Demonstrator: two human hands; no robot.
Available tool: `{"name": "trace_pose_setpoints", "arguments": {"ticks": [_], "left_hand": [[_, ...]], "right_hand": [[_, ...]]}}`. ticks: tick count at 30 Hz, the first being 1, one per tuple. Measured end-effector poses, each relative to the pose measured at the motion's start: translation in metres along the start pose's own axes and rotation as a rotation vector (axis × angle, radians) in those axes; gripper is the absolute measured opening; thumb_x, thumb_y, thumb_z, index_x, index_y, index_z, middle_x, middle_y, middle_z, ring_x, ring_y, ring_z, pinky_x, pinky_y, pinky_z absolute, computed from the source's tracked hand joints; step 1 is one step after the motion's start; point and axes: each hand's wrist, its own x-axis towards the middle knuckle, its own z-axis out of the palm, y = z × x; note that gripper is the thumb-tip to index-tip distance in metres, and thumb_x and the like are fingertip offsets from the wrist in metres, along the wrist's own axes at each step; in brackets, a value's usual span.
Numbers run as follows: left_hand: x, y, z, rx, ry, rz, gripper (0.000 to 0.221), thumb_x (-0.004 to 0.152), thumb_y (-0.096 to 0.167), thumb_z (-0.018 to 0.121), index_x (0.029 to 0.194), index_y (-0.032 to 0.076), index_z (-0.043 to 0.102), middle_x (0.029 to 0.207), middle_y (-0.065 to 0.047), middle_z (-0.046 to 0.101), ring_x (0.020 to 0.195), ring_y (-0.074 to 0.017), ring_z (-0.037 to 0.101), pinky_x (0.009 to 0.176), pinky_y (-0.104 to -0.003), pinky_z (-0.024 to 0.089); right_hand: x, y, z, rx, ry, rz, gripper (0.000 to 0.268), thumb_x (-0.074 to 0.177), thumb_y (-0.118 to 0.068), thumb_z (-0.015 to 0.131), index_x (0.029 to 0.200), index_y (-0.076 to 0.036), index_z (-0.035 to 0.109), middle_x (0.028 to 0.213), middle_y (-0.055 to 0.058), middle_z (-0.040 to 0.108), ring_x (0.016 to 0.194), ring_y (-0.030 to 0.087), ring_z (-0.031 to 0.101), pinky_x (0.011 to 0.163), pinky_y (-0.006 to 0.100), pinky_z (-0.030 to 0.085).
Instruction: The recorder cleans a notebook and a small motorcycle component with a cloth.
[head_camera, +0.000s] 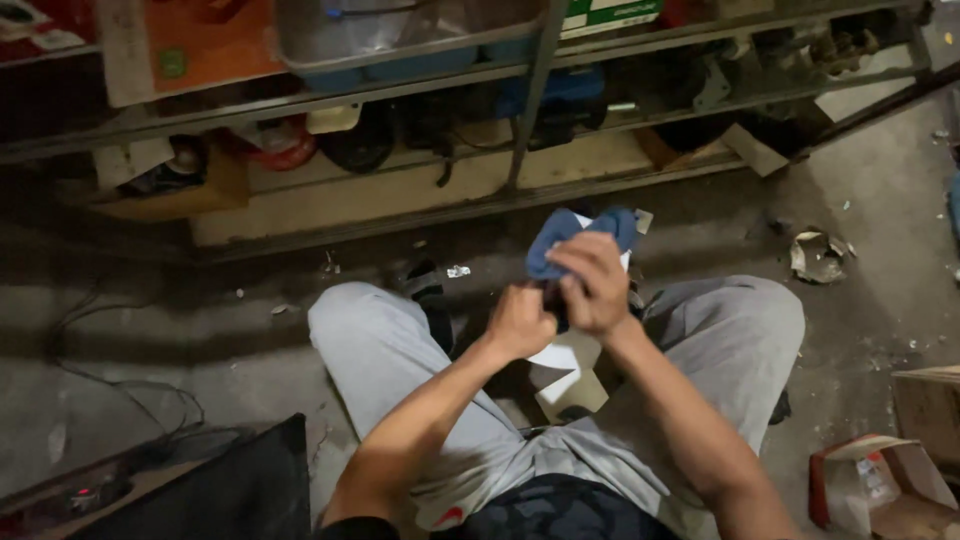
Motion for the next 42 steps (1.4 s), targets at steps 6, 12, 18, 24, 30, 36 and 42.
{"name": "trace_pose_setpoints", "arguments": {"ticks": [6, 12, 18, 24, 30, 36, 42], "left_hand": [[-0.002, 0.017, -0.029, -0.191, 0.08, 0.048, 0.029, 0.08, 0.009, 0.061, 0.106, -0.001, 0.065, 0.085, -0.027, 0.068, 0.075, -0.0451, 0.068, 0.067, -0.049, 0.055], [-0.012, -0.022, 0.005, -0.203, 0.07, -0.083, 0.039, 0.089, 0.02, 0.072, 0.118, -0.002, 0.058, 0.095, -0.026, 0.064, 0.083, -0.0412, 0.065, 0.076, -0.045, 0.05], [-0.011, -0.081, 0.028, -0.22, 0.079, 0.332, 0.055, 0.077, 0.009, 0.077, 0.128, 0.003, 0.058, 0.122, -0.018, 0.066, 0.114, -0.0343, 0.063, 0.1, -0.04, 0.049], [0.0, -0.048, 0.029, -0.635, -0.025, 0.035, 0.071, 0.077, -0.001, 0.072, 0.143, 0.003, 0.044, 0.13, -0.011, 0.059, 0.121, -0.0227, 0.056, 0.106, -0.04, 0.046], [0.002, -0.098, 0.065, -0.746, -0.078, -0.171, 0.065, 0.079, -0.006, 0.066, 0.139, 0.006, 0.045, 0.123, -0.01, 0.064, 0.113, -0.0189, 0.061, 0.098, -0.037, 0.052], [0.001, -0.068, 0.049, -0.604, -0.135, -0.101, 0.044, 0.088, -0.003, 0.057, 0.131, 0.002, 0.061, 0.106, -0.012, 0.066, 0.092, -0.0176, 0.061, 0.08, -0.034, 0.053], [0.005, -0.028, 0.02, -0.977, -0.137, -0.206, 0.055, 0.077, -0.002, 0.058, 0.131, 0.008, 0.054, 0.101, -0.004, 0.063, 0.086, -0.0146, 0.058, 0.074, -0.031, 0.051]], "right_hand": [[0.008, 0.002, -0.004, 0.075, -0.072, -0.122, 0.03, 0.089, -0.025, 0.074, 0.115, -0.01, 0.072, 0.127, 0.015, 0.06, 0.117, 0.038, 0.058, 0.104, 0.05, 0.049], [-0.023, 0.016, 0.0, 0.054, -0.131, 0.155, 0.05, 0.087, -0.028, 0.075, 0.132, -0.007, 0.067, 0.147, 0.023, 0.052, 0.139, 0.045, 0.051, 0.118, 0.054, 0.042], [-0.054, 0.013, 0.013, 0.185, -0.114, -0.108, 0.049, 0.084, -0.037, 0.074, 0.13, -0.019, 0.066, 0.145, 0.021, 0.054, 0.139, 0.044, 0.054, 0.12, 0.054, 0.044], [-0.019, 0.004, 0.008, -0.007, 0.055, 0.05, 0.077, 0.088, -0.058, 0.072, 0.147, -0.014, 0.05, 0.152, 0.02, 0.049, 0.149, 0.048, 0.038, 0.128, 0.059, 0.024], [-0.027, 0.0, 0.024, 0.075, -0.07, 0.122, 0.069, 0.093, -0.05, 0.07, 0.151, -0.015, 0.054, 0.167, 0.026, 0.034, 0.159, 0.047, 0.032, 0.132, 0.051, 0.027], [-0.041, 0.023, 0.04, 0.143, -0.011, 0.183, 0.057, 0.088, -0.016, 0.061, 0.144, -0.01, 0.059, 0.168, 0.026, 0.032, 0.157, 0.047, 0.034, 0.131, 0.048, 0.027], [-0.034, 0.017, 0.042, 0.281, 0.188, 0.502, 0.067, 0.09, -0.013, 0.052, 0.156, -0.007, 0.04, 0.169, 0.027, 0.029, 0.159, 0.044, 0.028, 0.131, 0.047, 0.021]]}}
